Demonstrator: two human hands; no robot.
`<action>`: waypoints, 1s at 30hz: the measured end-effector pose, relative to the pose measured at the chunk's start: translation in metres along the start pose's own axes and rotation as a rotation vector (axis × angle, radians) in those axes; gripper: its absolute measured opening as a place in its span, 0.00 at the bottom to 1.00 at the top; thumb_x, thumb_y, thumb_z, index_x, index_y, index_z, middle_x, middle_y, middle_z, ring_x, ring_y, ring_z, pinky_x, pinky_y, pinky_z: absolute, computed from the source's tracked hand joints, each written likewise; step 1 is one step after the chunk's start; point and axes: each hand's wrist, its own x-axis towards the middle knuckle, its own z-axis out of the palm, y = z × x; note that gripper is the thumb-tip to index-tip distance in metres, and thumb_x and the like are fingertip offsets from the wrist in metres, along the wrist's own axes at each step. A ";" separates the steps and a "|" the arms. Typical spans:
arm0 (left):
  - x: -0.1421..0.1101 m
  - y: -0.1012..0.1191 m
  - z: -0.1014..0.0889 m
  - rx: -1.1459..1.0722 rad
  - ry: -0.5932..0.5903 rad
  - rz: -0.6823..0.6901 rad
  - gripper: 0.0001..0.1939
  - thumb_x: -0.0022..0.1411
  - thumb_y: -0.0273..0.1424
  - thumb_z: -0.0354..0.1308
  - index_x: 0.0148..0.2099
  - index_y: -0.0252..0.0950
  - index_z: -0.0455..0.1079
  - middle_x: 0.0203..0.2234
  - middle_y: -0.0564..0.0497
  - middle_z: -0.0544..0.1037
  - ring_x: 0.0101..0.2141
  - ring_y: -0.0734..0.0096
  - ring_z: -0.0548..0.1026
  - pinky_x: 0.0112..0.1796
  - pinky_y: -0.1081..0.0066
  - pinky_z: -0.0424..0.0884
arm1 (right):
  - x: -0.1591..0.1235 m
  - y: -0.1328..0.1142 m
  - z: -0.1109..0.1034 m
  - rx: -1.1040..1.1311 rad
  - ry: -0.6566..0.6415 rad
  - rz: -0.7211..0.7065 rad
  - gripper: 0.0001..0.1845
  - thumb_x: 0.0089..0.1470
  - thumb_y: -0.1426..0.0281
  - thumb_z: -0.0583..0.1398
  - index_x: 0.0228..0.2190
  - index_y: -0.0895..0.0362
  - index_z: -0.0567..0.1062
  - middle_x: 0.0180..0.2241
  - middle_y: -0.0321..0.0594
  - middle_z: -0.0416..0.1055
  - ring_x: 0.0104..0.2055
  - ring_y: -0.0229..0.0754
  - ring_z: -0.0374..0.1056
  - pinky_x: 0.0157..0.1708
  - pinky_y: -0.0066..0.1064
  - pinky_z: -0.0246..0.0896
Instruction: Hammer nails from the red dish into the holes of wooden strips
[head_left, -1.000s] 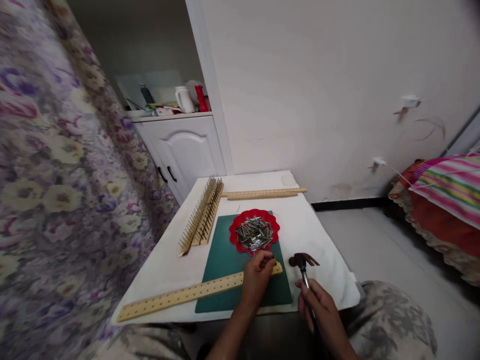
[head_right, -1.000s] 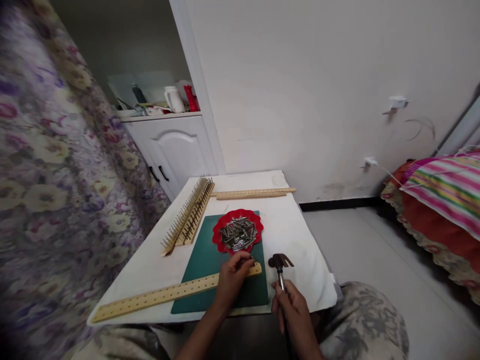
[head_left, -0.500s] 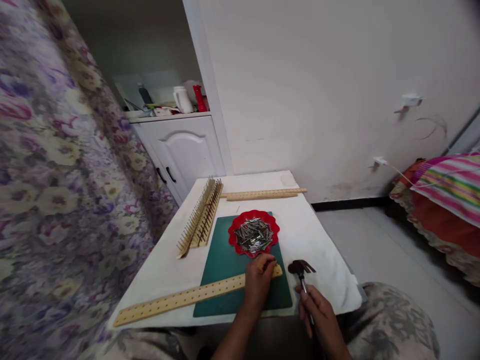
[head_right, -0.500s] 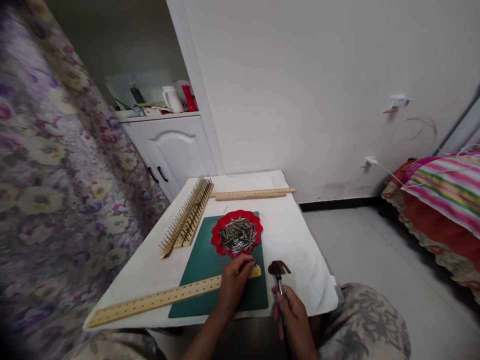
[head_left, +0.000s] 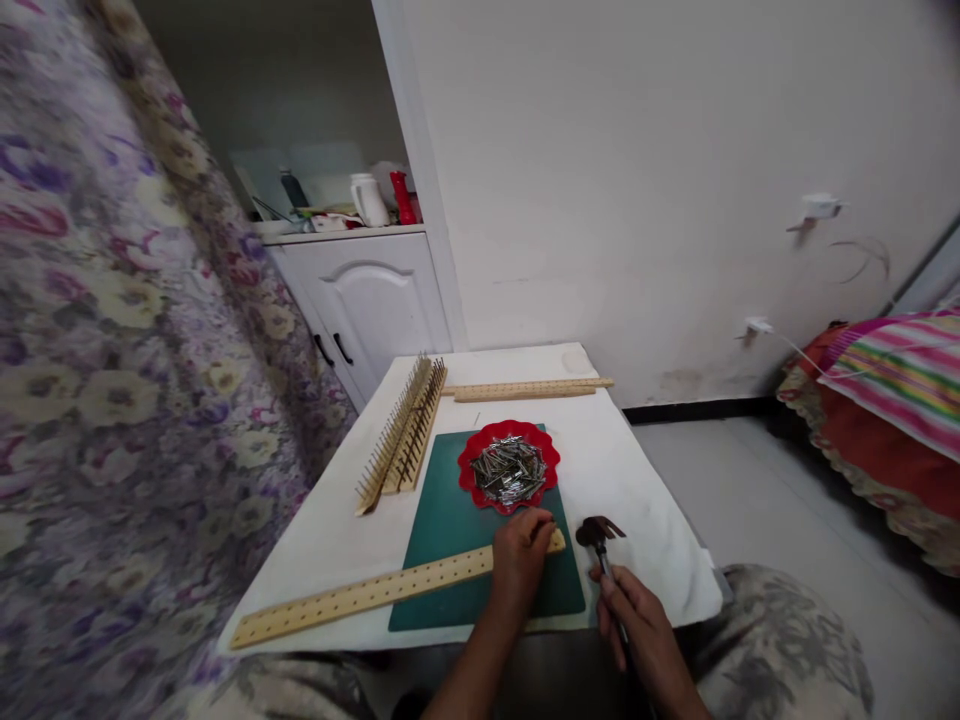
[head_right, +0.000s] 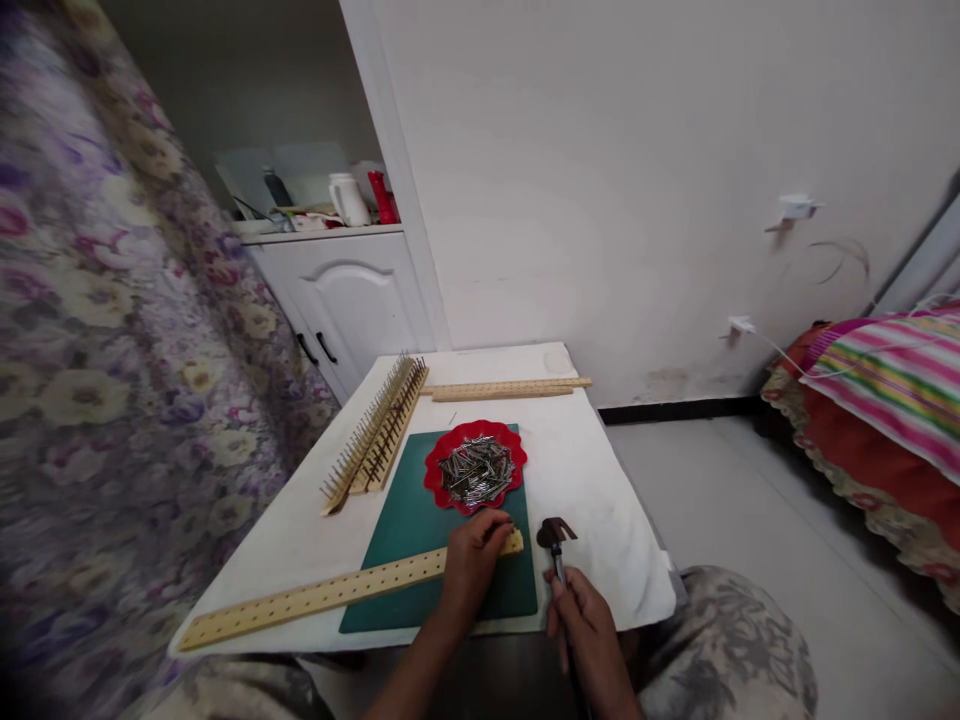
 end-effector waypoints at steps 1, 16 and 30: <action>0.000 0.000 0.000 0.004 0.000 0.001 0.07 0.57 0.29 0.54 0.33 0.37 0.73 0.29 0.52 0.79 0.31 0.70 0.75 0.35 0.73 0.67 | 0.000 -0.002 0.000 -0.005 -0.003 -0.001 0.17 0.57 0.54 0.54 0.34 0.56 0.67 0.15 0.26 0.65 0.08 0.28 0.51 0.10 0.21 0.40; 0.000 0.001 0.001 -0.010 0.000 -0.013 0.08 0.56 0.28 0.52 0.28 0.36 0.71 0.23 0.54 0.75 0.26 0.73 0.71 0.29 0.76 0.63 | 0.004 -0.065 0.018 -0.148 -0.188 -0.084 0.14 0.60 0.57 0.51 0.31 0.54 0.66 0.16 0.25 0.63 0.09 0.28 0.51 0.10 0.21 0.38; -0.002 0.000 0.001 -0.005 0.017 0.002 0.07 0.56 0.28 0.54 0.29 0.36 0.72 0.23 0.54 0.76 0.27 0.72 0.72 0.31 0.75 0.63 | 0.002 -0.077 0.017 -0.224 -0.170 -0.085 0.18 0.60 0.56 0.51 0.26 0.55 0.66 0.16 0.26 0.64 0.10 0.28 0.52 0.10 0.21 0.40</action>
